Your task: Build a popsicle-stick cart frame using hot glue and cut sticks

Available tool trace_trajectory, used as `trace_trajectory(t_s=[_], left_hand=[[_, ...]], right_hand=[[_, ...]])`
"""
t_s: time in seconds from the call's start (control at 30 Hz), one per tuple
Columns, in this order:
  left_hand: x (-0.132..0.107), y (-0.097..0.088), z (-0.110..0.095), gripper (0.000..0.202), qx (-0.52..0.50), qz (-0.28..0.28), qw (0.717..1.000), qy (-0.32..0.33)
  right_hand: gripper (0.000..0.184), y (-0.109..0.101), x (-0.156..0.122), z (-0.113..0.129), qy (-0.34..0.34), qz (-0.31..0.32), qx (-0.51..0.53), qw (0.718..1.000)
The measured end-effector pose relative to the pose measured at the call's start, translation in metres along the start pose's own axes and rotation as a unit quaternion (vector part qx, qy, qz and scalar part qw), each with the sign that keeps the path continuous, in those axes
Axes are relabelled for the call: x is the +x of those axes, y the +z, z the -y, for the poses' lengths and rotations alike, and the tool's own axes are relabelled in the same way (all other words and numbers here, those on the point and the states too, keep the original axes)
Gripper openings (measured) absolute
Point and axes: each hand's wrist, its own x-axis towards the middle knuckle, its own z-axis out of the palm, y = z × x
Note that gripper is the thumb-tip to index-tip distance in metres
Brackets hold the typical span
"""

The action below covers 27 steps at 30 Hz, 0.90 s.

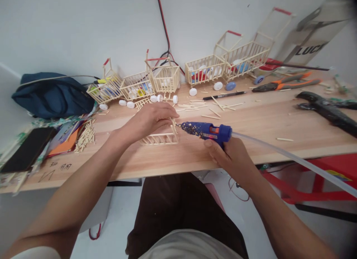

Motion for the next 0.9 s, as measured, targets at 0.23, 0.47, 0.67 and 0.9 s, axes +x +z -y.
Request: trace_trajectory(t_s=[0.23,0.47,0.67,0.9], left_hand=[[-0.001,-0.001,0.001,0.023,-0.017,-0.001,1.0,0.019],[0.001,0.002,0.005,0.021,-0.01,-0.008,0.999,0.037],[0.001,0.002,0.005,0.022,0.001,-0.008,1.0,0.027],[0.002,0.002,0.005,0.023,0.009,-0.005,1.0,0.027]], right_hand=[[0.039,0.0,0.0,0.001,-0.01,-0.005,-0.033,0.999],[0.043,0.005,-0.001,-0.005,-0.026,-0.04,-0.114,0.992],[0.05,0.008,-0.002,-0.008,-0.053,-0.067,-0.162,0.983],[0.044,0.01,-0.003,-0.004,-0.08,-0.077,-0.152,0.982]])
